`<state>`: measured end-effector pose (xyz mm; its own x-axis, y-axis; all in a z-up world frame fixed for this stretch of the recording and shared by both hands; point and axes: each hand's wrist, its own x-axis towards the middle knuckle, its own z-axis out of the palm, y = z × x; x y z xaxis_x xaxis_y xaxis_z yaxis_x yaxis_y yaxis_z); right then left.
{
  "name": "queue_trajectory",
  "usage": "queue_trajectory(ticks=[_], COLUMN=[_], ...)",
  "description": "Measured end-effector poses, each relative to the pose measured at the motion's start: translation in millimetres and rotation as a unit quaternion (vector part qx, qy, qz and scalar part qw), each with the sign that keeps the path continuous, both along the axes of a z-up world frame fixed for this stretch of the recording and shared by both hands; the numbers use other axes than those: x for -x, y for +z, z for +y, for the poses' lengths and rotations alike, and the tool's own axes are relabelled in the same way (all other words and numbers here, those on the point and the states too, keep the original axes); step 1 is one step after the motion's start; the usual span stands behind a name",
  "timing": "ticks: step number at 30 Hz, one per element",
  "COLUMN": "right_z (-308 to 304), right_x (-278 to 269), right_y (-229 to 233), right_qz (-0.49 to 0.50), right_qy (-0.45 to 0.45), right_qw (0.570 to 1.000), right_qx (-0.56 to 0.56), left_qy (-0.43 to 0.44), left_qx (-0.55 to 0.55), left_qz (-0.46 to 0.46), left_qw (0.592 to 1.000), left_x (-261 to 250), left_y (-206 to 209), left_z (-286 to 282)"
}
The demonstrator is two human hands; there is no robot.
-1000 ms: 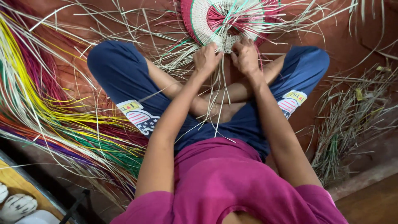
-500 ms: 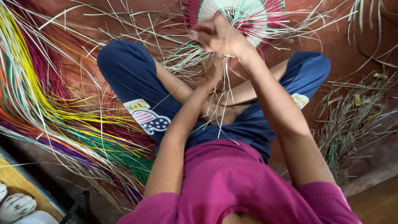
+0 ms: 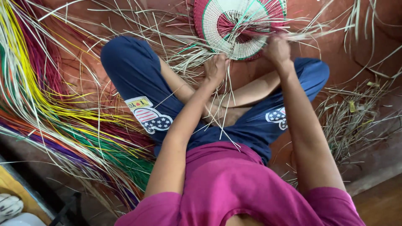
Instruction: Weaving a circular fan by hand using dried straw and colored fibers while sitting on the floor.
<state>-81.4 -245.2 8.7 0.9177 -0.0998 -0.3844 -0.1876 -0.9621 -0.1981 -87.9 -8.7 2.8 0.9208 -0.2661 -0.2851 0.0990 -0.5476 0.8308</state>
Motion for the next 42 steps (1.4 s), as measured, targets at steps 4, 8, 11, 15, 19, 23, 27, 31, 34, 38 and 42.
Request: queue_trajectory(ticks=[4, 8, 11, 15, 19, 23, 27, 31, 34, 38, 42], right_z=[20.1, 81.2, 104.8, 105.5, 91.1, 64.7, 65.4, 70.9, 66.3, 78.0, 79.8], right_x=[8.9, 22.6, 27.0, 27.7, 28.2, 21.1, 24.7, 24.7, 29.3, 25.1, 20.6], right_y=[42.4, 40.6, 21.5, 23.7, -4.2, -34.9, -18.2, -14.6, -20.5, 9.2, -6.1], right_qz=[-0.21, -0.045, 0.087, 0.057, 0.008, -0.001, -0.011, -0.05, -0.053, 0.001, -0.001], right_qy=[0.172, 0.016, -0.191, -0.143, -0.092, -0.071, -0.029, -0.027, -0.032, -0.067, -0.056], right_qw=[0.962, 0.973, 0.865, 0.89, 0.945, 0.955, 0.965, 0.956, 0.951, 0.969, 0.99], right_qx=[-0.007, -0.227, -0.456, -0.43, -0.314, -0.287, -0.261, -0.288, -0.304, -0.237, -0.129], left_qy=[-0.017, -0.066, -0.103, -0.151, -0.268, -0.3, -0.177, -0.21, -0.25, -0.272, -0.241], left_qx=[-0.082, -0.082, -0.125, -0.091, -0.059, 0.025, 0.135, -0.209, -0.258, -0.199, -0.169], left_qz=[-0.051, -0.174, -0.219, -0.227, -0.143, -0.049, -0.301, -0.197, 0.009, 0.019, -0.083], left_qw=[0.995, 0.979, 0.962, 0.958, 0.951, 0.952, 0.927, 0.935, 0.933, 0.941, 0.952], left_x=[5.1, 19.2, 30.7, 46.8, 46.9, 15.0, -21.1, -45.1, -49.3, -45.2, -41.3], left_y=[-12.5, 14.8, 32.4, 30.5, 58.7, 106.6, 84.1, 33.4, 27.9, 15.7, -12.5], left_z=[-2.1, 22.3, 21.8, 7.7, -1.8, 2.1, -5.8, -17.5, -16.4, -12.3, -2.6])
